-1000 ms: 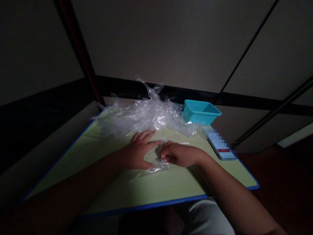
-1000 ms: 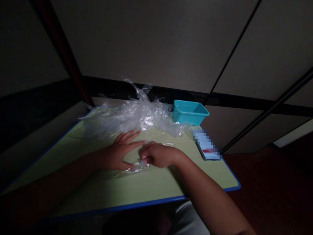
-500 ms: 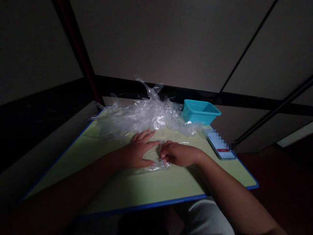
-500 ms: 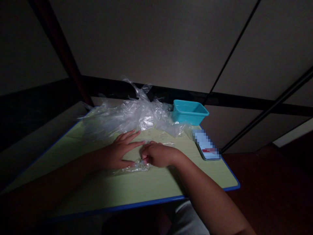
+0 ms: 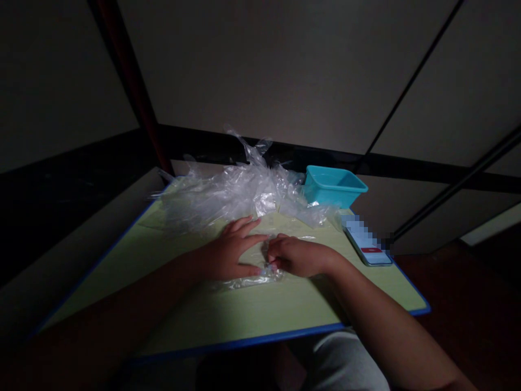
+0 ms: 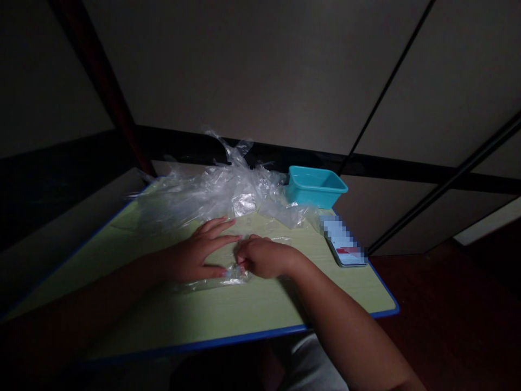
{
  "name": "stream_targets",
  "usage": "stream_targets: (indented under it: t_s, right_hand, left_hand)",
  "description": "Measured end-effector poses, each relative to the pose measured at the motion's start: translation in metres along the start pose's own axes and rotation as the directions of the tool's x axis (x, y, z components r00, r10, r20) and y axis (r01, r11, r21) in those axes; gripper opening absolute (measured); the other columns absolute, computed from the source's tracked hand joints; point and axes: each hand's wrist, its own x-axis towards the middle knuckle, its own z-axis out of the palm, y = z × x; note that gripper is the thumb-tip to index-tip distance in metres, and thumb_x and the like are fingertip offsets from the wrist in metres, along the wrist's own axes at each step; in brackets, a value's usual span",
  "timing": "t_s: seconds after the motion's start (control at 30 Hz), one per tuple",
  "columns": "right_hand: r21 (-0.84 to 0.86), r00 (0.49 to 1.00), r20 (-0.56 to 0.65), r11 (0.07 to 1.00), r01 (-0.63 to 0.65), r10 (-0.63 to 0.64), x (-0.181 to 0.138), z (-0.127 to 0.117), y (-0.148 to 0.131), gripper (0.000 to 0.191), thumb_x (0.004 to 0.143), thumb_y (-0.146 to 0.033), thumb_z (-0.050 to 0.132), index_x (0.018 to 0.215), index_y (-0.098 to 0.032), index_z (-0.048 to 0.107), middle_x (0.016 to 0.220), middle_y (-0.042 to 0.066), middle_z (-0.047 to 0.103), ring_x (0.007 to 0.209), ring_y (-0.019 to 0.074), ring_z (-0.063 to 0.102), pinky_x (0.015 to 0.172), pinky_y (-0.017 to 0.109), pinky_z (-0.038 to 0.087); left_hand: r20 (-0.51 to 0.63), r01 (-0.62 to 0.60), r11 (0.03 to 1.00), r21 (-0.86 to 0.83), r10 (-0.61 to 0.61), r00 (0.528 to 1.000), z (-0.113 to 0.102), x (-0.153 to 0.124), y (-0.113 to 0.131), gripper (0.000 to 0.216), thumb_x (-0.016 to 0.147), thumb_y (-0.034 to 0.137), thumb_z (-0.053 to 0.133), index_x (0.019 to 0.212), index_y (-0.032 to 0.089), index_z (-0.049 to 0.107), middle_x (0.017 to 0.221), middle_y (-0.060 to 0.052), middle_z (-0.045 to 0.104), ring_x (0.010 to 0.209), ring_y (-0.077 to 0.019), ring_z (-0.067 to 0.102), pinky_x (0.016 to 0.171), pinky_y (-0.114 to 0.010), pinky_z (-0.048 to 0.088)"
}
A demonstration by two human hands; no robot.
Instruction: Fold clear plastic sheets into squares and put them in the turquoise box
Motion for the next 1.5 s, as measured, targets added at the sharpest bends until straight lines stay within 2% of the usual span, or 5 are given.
stream_targets:
  t_s: [0.77,1.03,1.17,1.33,1.5]
  right_hand:
    - [-0.002,1.0,-0.005,1.0,0.016,-0.016,0.001,-0.007,-0.008,0.016,0.085,-0.015,0.047,0.074,-0.013,0.058,0.075,0.006,0.057,0.079,0.0158,0.046,0.081,0.03,0.035]
    - [0.116,0.981,-0.141,0.987,-0.115,0.131,-0.005,-0.012,-0.005,0.036,0.094,-0.033,0.029,0.096,-0.013,0.058,0.089,0.009,0.06,0.082,0.0158,0.05,0.078,0.029,0.037]
    - [0.078,0.955,-0.068,0.956,-0.283,0.288,-0.006,-0.013,-0.003,0.037,0.089,-0.044,0.039,0.09,-0.013,0.059,0.078,0.006,0.062,0.066,0.0136,0.051,0.061,0.024,0.036]
    - [-0.136,0.916,-0.029,0.907,-0.399,0.399,-0.004,-0.014,0.002,0.022,0.082,-0.033,0.053,0.084,-0.013,0.061,0.076,0.008,0.064,0.062,0.0139,0.051,0.054,0.023,0.031]
    - [-0.134,0.912,-0.049,0.903,-0.409,0.406,-0.004,-0.016,0.007,0.015,0.08,-0.024,0.05,0.08,-0.014,0.061,0.075,0.006,0.064,0.059,0.0126,0.049,0.052,0.023,0.03]
  left_hand:
    - [0.057,-0.017,0.999,-0.031,0.019,0.998,-0.002,0.001,0.0,0.092,0.057,0.062,0.067,0.134,0.023,0.036,0.148,-0.012,0.013,0.132,-0.0362,0.007,0.104,-0.051,0.015]
    - [0.045,-0.021,0.998,-0.051,0.023,0.999,-0.003,0.001,0.002,0.086,0.056,0.063,0.066,0.129,0.024,0.042,0.148,-0.012,0.014,0.132,-0.0367,0.008,0.103,-0.052,0.017]
    - [0.058,-0.016,0.999,-0.043,0.018,0.998,-0.003,0.001,0.002,0.091,0.057,0.065,0.065,0.134,0.024,0.035,0.148,-0.012,0.014,0.132,-0.0369,0.007,0.103,-0.052,0.016]
    - [0.076,-0.003,1.0,-0.005,0.003,0.997,-0.002,0.001,0.001,0.098,0.057,0.067,0.063,0.137,0.023,0.029,0.148,-0.012,0.012,0.133,-0.0342,0.005,0.105,-0.048,0.014]
    - [0.067,-0.006,1.0,0.016,0.005,0.998,-0.001,0.001,-0.001,0.101,0.057,0.069,0.062,0.139,0.023,0.024,0.148,-0.012,0.013,0.133,-0.0333,0.006,0.105,-0.048,0.013]
